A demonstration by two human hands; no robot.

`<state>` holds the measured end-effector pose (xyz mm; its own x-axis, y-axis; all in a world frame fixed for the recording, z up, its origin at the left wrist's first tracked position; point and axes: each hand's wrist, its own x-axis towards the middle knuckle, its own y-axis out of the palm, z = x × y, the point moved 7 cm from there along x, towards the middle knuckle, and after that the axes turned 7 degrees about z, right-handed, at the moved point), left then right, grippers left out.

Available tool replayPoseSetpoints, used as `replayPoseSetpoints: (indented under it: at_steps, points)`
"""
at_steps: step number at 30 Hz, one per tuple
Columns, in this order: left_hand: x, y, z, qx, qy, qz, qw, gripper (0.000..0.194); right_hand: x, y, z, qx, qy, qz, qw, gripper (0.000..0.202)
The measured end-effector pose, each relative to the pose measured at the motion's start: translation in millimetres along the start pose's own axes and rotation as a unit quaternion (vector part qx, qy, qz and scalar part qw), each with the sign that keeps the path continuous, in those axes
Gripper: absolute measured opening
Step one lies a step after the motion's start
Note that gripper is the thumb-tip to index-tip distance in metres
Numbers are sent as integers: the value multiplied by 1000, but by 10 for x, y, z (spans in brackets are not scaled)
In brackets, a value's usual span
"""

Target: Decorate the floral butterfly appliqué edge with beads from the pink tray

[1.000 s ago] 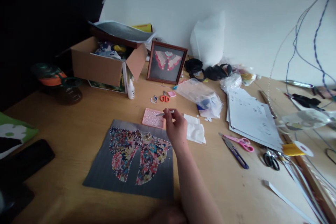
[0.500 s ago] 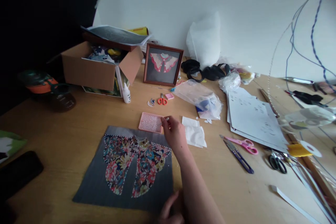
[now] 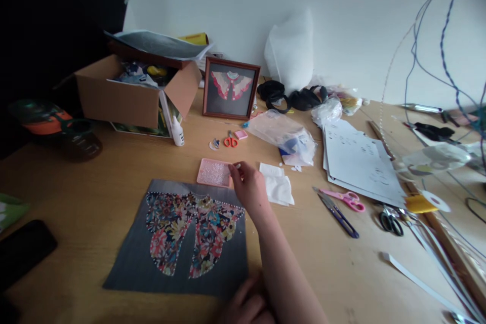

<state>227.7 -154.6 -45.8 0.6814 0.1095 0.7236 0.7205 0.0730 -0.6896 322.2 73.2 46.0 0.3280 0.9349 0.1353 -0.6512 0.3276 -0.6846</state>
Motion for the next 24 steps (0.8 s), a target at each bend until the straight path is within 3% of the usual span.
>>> replayPoseSetpoints:
  at_steps: [6, 8, 11, 15, 17, 20, 24]
  points:
    - [134, -499, 273, -163, -35, 96, 981, 19, 14, -348, -176, 73, 37, -12, 997, 33]
    - [203, -603, 325, -200, -36, 146, 968, 16, -4, -494, -189, 106, 44, -17, 993, 31]
    - [242, -692, 375, -217, -56, 167, 960, 15, -40, -632, -107, 129, 45, -12, 991, 26]
    - [203, -672, 336, -225, -47, 179, 957, 14, -101, -560, 72, 121, 27, -2, 992, 26]
    - [182, -633, 303, -228, -34, 204, 951, 14, -193, -508, 98, 100, 20, -53, 993, 29]
    - [177, -613, 253, -256, -7, 239, 937, 20, -504, -456, -15, 94, 40, -172, 980, 32]
    - [205, -684, 213, -307, 18, 213, 927, 28, -1082, -335, -277, 107, 80, -210, 968, 30]
